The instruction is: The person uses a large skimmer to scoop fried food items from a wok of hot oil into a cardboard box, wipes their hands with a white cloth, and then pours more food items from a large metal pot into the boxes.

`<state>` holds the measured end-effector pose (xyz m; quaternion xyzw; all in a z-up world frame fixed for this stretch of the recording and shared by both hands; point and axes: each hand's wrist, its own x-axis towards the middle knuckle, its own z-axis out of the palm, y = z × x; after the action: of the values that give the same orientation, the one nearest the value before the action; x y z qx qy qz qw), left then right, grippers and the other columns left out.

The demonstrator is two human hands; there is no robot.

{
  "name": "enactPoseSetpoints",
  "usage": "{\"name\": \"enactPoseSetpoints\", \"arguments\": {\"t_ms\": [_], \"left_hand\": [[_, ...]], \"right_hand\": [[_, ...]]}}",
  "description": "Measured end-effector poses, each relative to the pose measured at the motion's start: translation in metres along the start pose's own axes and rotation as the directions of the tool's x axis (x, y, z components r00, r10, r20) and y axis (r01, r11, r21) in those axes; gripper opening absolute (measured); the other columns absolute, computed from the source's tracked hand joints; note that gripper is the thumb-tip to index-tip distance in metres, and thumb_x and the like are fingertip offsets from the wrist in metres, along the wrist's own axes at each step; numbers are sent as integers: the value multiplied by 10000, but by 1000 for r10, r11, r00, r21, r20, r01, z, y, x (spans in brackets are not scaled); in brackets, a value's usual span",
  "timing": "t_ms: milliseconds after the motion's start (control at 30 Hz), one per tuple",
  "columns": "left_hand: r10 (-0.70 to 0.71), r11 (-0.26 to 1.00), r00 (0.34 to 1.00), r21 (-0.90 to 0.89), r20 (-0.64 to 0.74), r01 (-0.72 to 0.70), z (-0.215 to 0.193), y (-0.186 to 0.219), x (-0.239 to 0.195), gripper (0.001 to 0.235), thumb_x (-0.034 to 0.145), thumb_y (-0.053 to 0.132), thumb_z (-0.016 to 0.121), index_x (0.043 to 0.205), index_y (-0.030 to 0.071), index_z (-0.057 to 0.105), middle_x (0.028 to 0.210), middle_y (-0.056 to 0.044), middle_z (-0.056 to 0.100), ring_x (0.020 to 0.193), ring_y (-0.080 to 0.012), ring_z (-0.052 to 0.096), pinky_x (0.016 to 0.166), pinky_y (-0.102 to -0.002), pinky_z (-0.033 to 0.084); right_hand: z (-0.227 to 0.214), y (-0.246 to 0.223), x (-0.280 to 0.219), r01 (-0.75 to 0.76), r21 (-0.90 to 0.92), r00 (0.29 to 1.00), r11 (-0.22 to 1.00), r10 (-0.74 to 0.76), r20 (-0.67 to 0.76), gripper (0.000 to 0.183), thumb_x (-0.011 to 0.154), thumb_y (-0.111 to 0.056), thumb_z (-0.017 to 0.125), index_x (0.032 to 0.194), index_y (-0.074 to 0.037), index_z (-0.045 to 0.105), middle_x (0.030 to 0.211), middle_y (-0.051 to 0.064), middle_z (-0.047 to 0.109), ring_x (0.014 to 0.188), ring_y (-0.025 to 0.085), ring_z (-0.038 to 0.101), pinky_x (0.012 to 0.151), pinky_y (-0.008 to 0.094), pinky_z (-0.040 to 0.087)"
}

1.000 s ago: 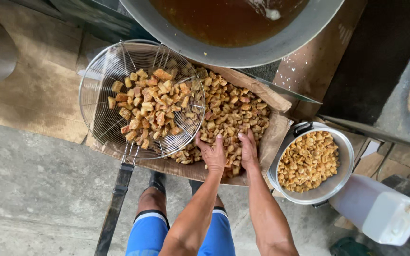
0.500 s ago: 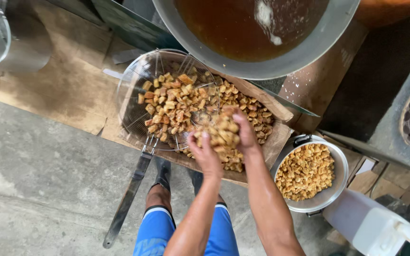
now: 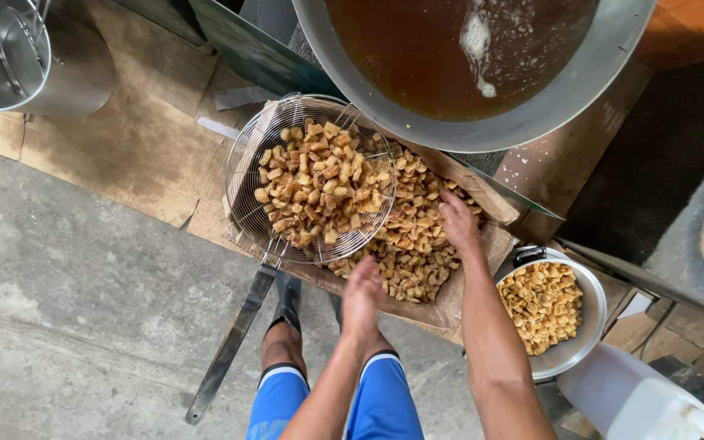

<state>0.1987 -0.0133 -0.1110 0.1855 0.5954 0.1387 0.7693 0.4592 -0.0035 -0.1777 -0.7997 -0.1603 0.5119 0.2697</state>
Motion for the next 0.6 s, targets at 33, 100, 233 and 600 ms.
{"name": "enactPoseSetpoints", "arguments": {"t_ms": [33, 100, 233, 600], "left_hand": [[1, 1000, 1000, 0, -3, -1, 6, -27, 21, 730, 854, 58, 467, 1582, 95, 428, 1598, -154, 493, 1264, -271, 632, 1006, -375, 577], [-78, 934, 997, -349, 12, 77, 11, -70, 55, 752, 953, 105, 476, 1656, 170, 217, 1735, 4, 224, 943, -248, 356, 847, -427, 319], [-87, 864, 981, -503, -173, -12, 14, -90, 94, 736, 989, 377, 459, 1648, 208, 178, 1712, -57, 222, 1392, -245, 387, 1130, -386, 321], [-157, 940, 963, -332, -220, 77, 50, -66, 106, 976, 863, 788, 345, 1636, 310, -13, 1720, -82, 60, 1558, -373, 128, 1198, -654, 206]], "right_hand": [[6, 10, 12, -26, -168, 999, 985, 19, -41, 608, 1008, -439, 419, 1585, -251, 389, 1660, 129, 371, 1416, 367, 517, 1155, 587, 443], [21, 21, 27, -69, -330, 995, 941, 43, -85, 632, 1027, -526, 407, 1614, -295, 362, 1648, 128, 389, 1383, 354, 565, 1195, 579, 387], [59, 17, 35, -29, -698, 998, 716, -21, -63, 656, 1006, -630, 393, 1552, -267, 418, 1672, 197, 211, 1511, 433, 201, 1152, 682, 246], [66, 45, 2, 80, -611, 996, 787, -40, 79, 840, 948, -722, 409, 1548, -135, 381, 1693, 201, 122, 1518, 424, 241, 1139, 659, 304]]}}
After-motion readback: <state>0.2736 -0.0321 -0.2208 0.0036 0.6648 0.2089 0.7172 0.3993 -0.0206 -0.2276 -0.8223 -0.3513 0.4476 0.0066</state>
